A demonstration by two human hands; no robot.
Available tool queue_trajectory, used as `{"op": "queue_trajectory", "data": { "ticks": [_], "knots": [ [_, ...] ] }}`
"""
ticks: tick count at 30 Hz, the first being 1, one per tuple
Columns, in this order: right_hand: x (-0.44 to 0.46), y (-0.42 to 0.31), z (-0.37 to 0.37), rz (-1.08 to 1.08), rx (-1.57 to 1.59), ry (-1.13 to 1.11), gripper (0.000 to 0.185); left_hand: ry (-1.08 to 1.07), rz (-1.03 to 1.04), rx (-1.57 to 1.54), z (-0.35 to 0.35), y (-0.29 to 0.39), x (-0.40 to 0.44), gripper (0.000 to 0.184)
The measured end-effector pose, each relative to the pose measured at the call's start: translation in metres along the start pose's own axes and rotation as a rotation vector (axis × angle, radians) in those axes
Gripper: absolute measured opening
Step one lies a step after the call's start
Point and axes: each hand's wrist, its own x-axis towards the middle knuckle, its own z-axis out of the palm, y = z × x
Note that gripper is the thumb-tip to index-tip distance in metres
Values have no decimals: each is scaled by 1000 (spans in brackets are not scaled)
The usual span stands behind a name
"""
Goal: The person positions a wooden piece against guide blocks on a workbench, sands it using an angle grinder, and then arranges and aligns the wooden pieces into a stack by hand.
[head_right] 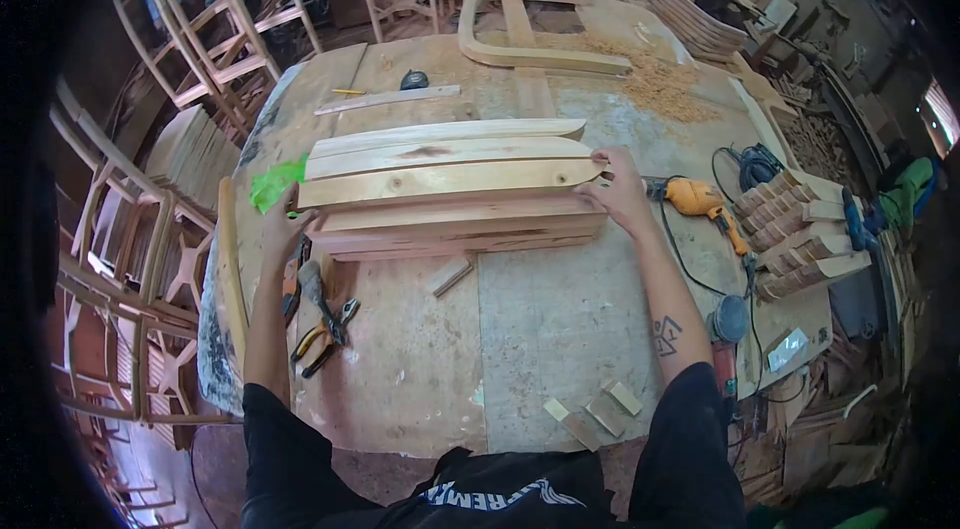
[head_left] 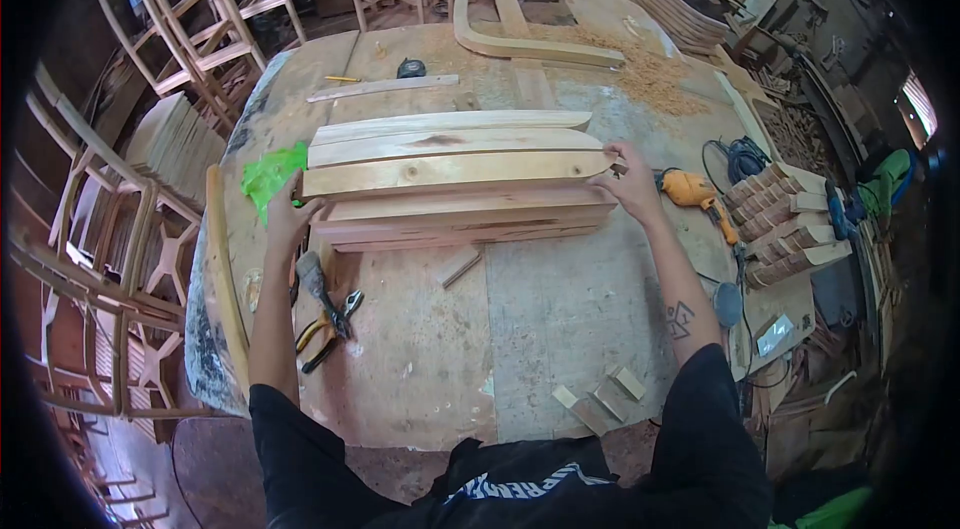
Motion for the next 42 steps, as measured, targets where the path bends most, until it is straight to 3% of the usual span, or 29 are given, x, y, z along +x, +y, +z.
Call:
{"op": "queue_trajectory", "data": {
  "ticks": [3, 5, 7, 11, 13, 14, 15, 18, 31, 37, 42],
  "knots": [
    [-2, 7, 11, 67, -110, 28, 57, 29, -54, 55, 5, 26, -5, 73],
    [-7, 18, 19, 131, 148, 176, 66, 52, -95, 59, 5, 34, -10, 73],
    [-11, 24, 17, 201, 192, 184, 70, 170, -116, 71, 7, 31, -14, 71],
    [-13, 37, 17, 320, 183, 101, 80, -30, -272, -185, 12, 11, -9, 63],
    [-13, 38, 20, 401, 433, 120, 72, -78, -258, -278, 10, 12, -9, 57],
    [-10, 49, 17, 358, 337, 68, 64, -81, -259, -242, 8, 20, -10, 53],
    [-9, 12, 18, 392, 333, 57, 55, -28, -236, -337, 12, 13, -12, 49],
    [-5, 37, 20, 276, 298, -39, 55, -29, -255, -212, 10, 0, -14, 53],
    [-4, 41, 23, 284, 252, 52, 56, -7, -257, -331, 11, -14, -8, 55],
    [-6, 34, 20, 291, 228, 59, 52, -23, -225, -470, 10, -19, -13, 47],
    [-5, 35, 16, 326, 209, 18, 49, -67, -336, -487, 6, -15, -14, 40]
  ]
}}
